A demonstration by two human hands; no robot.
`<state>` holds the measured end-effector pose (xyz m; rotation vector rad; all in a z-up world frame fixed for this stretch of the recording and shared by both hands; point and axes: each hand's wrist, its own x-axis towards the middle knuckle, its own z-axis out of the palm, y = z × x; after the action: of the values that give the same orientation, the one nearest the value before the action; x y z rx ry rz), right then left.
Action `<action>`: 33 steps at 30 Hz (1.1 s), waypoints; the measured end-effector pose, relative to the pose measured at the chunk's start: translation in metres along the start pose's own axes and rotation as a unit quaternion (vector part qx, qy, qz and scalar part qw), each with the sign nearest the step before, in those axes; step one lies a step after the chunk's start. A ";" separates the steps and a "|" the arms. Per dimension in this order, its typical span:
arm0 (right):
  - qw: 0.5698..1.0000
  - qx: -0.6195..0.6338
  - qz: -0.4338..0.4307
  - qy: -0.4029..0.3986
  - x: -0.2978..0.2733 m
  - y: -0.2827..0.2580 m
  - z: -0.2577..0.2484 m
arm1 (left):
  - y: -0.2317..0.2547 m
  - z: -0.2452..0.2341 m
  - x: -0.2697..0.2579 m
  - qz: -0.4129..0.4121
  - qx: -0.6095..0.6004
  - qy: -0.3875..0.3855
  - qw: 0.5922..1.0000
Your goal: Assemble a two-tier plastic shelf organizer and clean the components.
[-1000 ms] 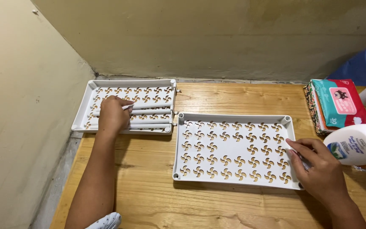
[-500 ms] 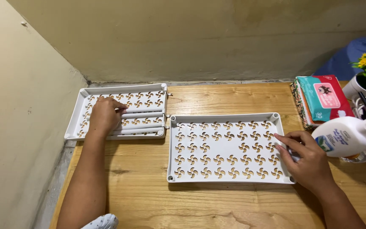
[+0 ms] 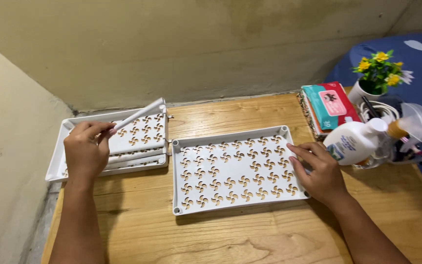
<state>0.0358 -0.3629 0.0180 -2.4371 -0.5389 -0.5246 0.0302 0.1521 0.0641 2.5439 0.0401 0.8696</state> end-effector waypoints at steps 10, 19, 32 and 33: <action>0.996 0.079 -0.013 0.026 0.020 -0.049 -0.010 | 0.109 0.026 -0.021 -0.066 -0.311 -0.106 0.942; 0.863 0.472 0.108 -0.142 0.042 -0.089 0.014 | 0.188 0.063 -0.050 -0.021 -0.375 -0.225 0.899; 0.817 0.555 0.152 0.030 0.089 -0.055 -0.005 | 0.181 0.087 -0.072 0.076 -0.227 -0.246 0.939; 0.797 0.580 0.151 0.073 0.095 -0.048 -0.012 | 0.177 0.093 -0.075 0.107 -0.173 -0.256 0.945</action>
<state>0.0891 -0.3098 0.0941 -1.2329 -0.2476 -0.1344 0.0043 -0.0576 0.0310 2.3787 -0.5112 0.2300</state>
